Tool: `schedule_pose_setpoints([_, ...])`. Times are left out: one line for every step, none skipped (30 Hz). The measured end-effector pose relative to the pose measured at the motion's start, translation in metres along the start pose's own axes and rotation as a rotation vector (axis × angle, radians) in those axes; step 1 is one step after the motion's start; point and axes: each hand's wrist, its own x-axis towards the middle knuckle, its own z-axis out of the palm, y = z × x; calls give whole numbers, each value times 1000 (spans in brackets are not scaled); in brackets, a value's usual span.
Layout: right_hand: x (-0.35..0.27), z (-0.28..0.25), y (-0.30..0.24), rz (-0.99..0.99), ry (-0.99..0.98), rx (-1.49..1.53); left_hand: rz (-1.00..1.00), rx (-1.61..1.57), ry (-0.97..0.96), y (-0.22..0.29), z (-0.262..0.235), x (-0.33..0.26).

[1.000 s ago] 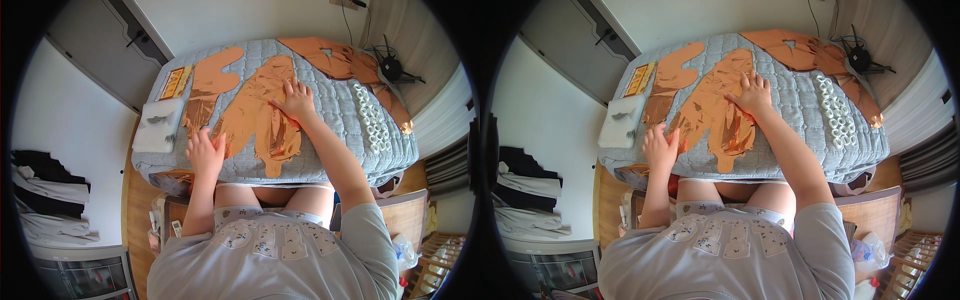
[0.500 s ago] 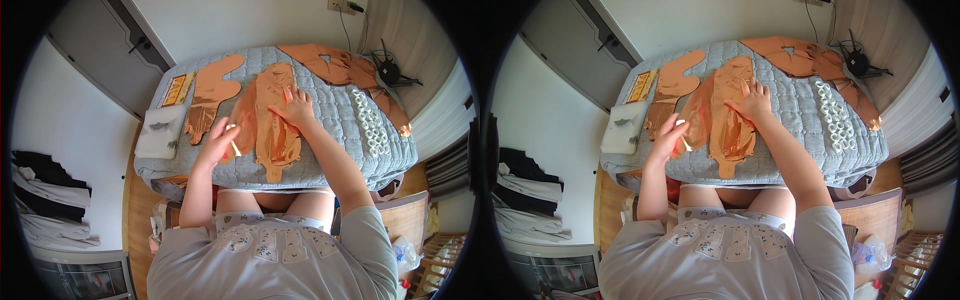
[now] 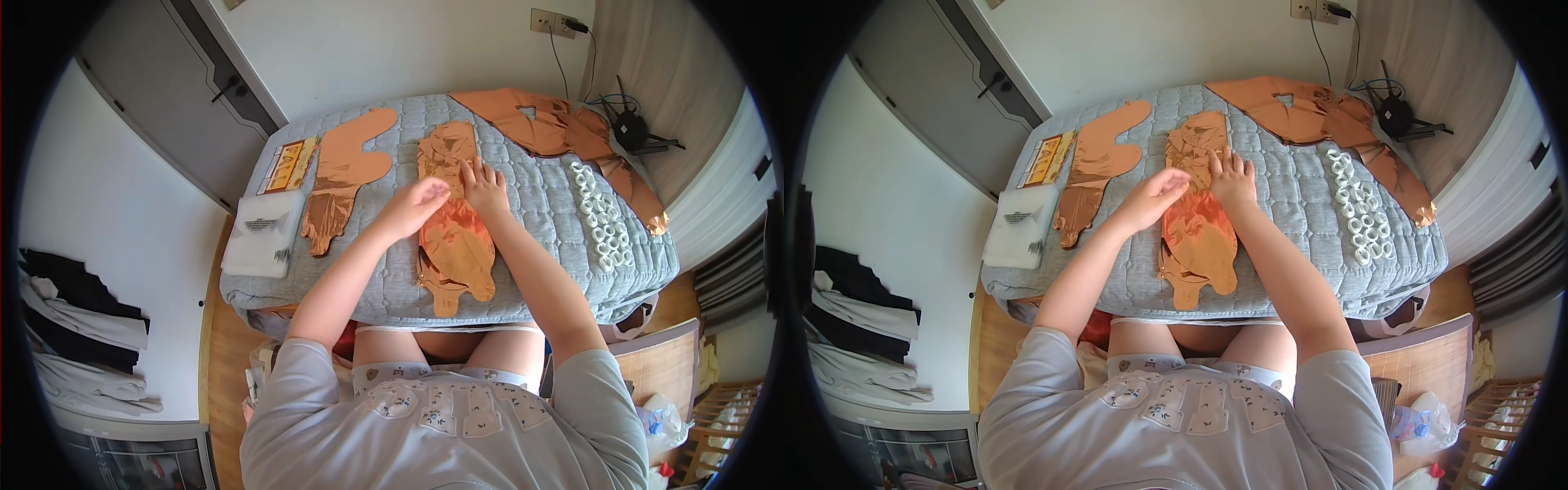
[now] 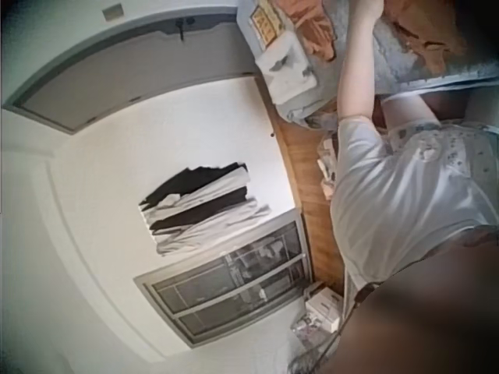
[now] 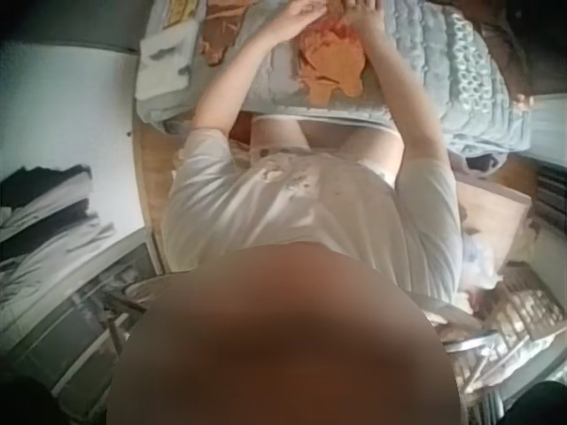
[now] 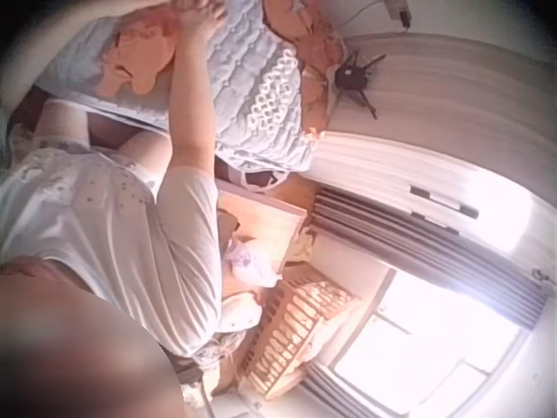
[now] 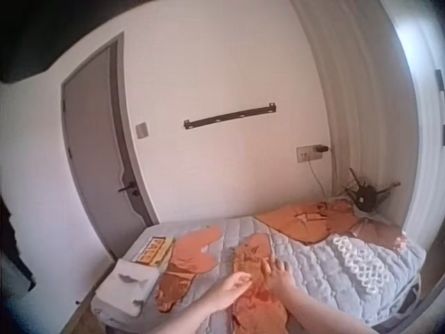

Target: The person lays out deflated foil balloons on a bed, folds a balloon into a small rectangle by hand, and presses it flat against a piece of cardboard.

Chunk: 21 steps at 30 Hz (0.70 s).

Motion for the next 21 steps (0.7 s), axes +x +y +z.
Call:
schedule_pose_setpoints([0, -1, -1, 6, -2, 17, 135, 215, 159, -15, -3, 8])
schedule_pose_setpoints([0, -1, 0, 5, 1, 17, 259, 389, 207, -31, -6, 18])
schedule_pose_setpoints([0, 1, 3, 10, 0, 9, 265, 388, 204, -41, -5, 28])
schedule_pose_setpoints([0, 0, 2, 7, 1, 3, 282, 545, 136, -48, -8, 33])
schedule_pose_setpoints([-1, -1, 0, 7, 4, 4, 298, 702, 67, -55, -10, 37])
schedule_pose_setpoints([-2, -2, 0, 16, -2, 16, 286, 741, -51, -57, -13, 41])
schedule_pose_setpoints([-3, -4, -2, 26, -8, 27, 290, 742, -52, -60, -13, 42])
schedule_pose_setpoints([-3, -5, -4, 29, -7, 26, 294, 760, -70, -63, -12, 40])
schedule_pose_setpoints([-4, -5, -3, 25, -11, 29, 302, 777, -88, -64, -10, 40])
schedule_pose_setpoints([-3, -5, -2, 20, -16, 32, 309, 776, -91, -66, -10, 40])
schedule_pose_setpoints([-2, -5, -2, 25, -15, 29, 305, 787, -83, -68, -10, 40])
schedule_pose_setpoints([-1, -3, 1, 23, -11, 47, 303, 796, -75, -67, -10, 41])
schedule_pose_setpoints([0, -1, 3, 21, -8, 64, 311, 792, -76, -67, -8, 42])
schedule_pose_setpoints([1, 1, 6, 27, -8, 59, 295, 793, -78, -66, -7, 43])
schedule_pose_setpoints([2, 2, 8, 33, -22, 74, 278, 795, -78, -66, -7, 43])
schedule_pose_setpoints([3, 2, 11, 39, -36, 89, 285, 792, -78, -65, -6, 44])
schedule_pose_setpoints([3, 3, 14, 45, -35, 84, 283, 788, -77, -64, -5, 45])
schedule_pose_setpoints([0, -1, 10, 32, -21, 121, 270, 784, -73, -66, -5, 43])
schedule_pose_setpoints([-2, -5, 7, 19, -7, 158, 267, 780, -72, -67, -6, 42])
schedule_pose_setpoints([-1, -11, 6, 17, -12, 156, 268, 784, -73, -69, -8, 42])
schedule_pose_setpoints([-2, -31, -4, 62, -64, 268, 258, 787, -71, -71, -11, 37])
